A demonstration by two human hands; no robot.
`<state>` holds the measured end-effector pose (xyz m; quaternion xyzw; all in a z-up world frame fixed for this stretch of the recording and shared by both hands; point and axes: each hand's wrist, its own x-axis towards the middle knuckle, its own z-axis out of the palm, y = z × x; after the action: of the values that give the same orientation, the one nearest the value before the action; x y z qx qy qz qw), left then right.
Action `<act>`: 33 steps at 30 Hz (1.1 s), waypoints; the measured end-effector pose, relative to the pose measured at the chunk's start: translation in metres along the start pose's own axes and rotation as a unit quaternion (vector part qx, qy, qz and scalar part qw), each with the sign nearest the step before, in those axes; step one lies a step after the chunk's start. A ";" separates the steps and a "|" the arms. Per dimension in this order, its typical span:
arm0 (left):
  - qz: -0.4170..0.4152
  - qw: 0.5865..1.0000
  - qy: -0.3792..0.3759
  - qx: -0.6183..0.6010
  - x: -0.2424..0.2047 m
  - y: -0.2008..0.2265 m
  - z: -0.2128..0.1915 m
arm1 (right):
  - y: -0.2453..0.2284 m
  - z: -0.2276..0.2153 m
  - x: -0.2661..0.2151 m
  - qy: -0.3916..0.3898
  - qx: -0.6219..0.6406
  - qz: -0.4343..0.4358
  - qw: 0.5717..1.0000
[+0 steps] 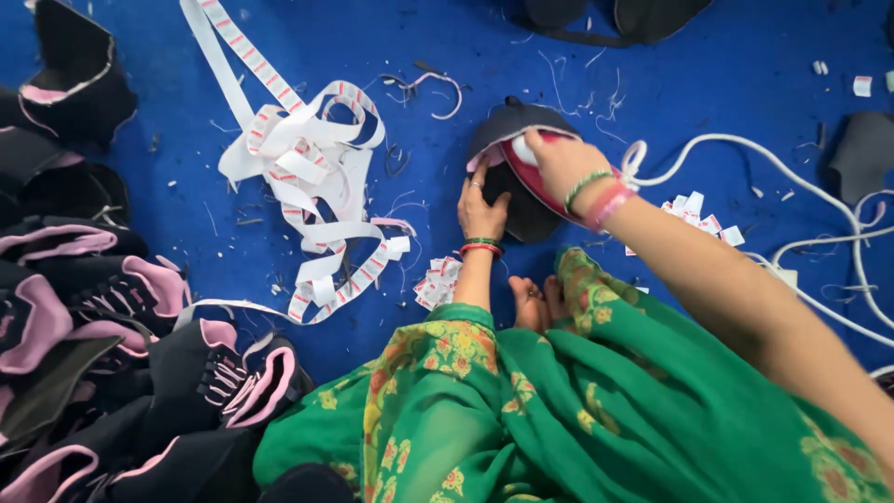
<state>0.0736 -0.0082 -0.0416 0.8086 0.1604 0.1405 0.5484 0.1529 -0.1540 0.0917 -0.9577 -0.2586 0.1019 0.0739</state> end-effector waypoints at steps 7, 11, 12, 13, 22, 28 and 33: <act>-0.010 1.000 0.003 0.000 -0.003 0.000 -0.001 | -0.002 -0.011 -0.017 -0.042 -0.075 0.036 0.996; -0.006 1.000 0.003 0.001 -0.004 -0.001 -0.003 | 0.010 -0.007 -0.021 -0.006 -0.072 0.053 0.996; 0.000 1.000 0.005 -0.003 -0.001 -0.003 -0.002 | 0.013 -0.006 -0.021 -0.002 -0.080 0.058 0.995; -0.001 1.000 0.006 -0.006 -0.004 -0.005 0.000 | 0.011 -0.011 -0.028 -0.002 -0.082 0.058 0.995; -0.016 1.000 -0.014 -0.003 0.003 0.002 -0.004 | -0.003 -0.004 0.000 -0.020 -0.012 0.083 0.996; 0.029 1.000 0.000 -0.009 0.007 -0.001 -0.004 | 0.008 0.000 0.006 -0.004 0.009 0.017 1.000; 0.000 1.000 -0.013 -0.005 0.002 0.000 -0.005 | -0.008 0.006 -0.015 -0.053 -0.072 0.009 0.996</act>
<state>0.0731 -0.0033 -0.0400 0.8077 0.1527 0.1305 0.5543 0.1347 -0.1543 0.0898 -0.9561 -0.2599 0.1349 -0.0097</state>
